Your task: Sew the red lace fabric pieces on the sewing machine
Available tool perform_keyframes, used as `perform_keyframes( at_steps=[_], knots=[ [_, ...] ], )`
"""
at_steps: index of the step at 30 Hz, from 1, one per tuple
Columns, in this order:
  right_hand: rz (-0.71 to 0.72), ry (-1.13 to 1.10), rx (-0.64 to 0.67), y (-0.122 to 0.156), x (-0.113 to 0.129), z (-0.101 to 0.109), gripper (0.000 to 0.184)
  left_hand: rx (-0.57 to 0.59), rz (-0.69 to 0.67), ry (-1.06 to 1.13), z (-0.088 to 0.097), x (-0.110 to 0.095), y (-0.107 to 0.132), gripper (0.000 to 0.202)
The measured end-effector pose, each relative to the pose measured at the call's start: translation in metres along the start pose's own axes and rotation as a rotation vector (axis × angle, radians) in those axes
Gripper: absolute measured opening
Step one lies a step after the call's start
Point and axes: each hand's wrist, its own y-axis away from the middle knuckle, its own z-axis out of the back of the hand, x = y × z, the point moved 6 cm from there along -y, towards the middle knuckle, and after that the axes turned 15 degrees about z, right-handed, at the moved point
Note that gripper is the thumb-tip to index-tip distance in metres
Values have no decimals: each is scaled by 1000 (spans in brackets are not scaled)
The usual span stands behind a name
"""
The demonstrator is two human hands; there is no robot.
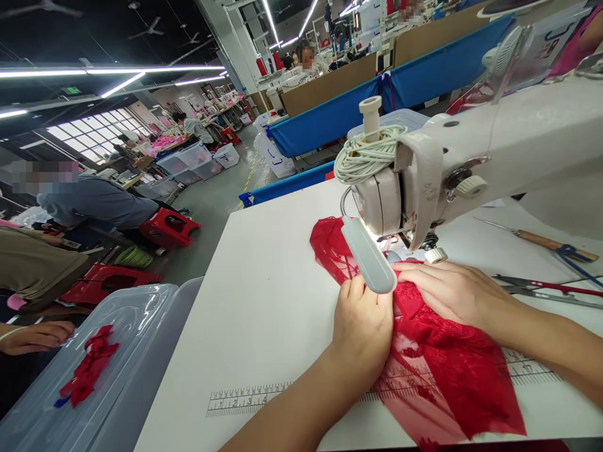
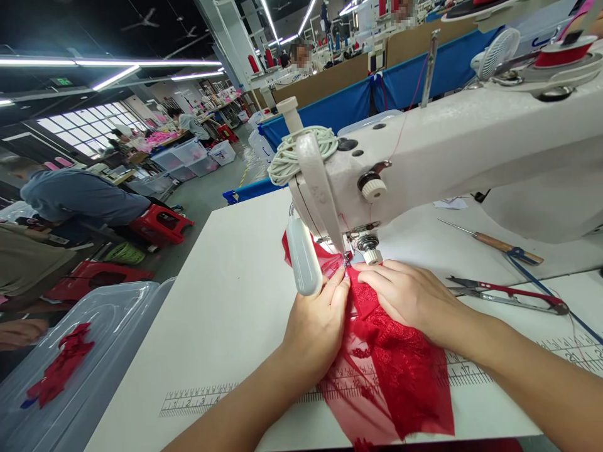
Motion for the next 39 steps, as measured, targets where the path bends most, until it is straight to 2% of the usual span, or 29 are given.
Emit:
perform_keyframes(
  at_steps=[8, 19, 30, 39],
  knots=[
    [-30, -1, 18, 0, -2, -1, 37, 50, -7, -31, -2, -1, 0, 26],
    [-52, -33, -5, 0, -2, -2, 42, 37, -13, -88, -1, -2, -2, 24],
    [-30, -17, -24, 3, -1, -3, 34, 37, -11, -108, 0, -3, -2, 27],
    [-90, -18, 32, 1, 0, -2, 36, -3, -10, -68, 3, -4, -4, 24]
  ],
)
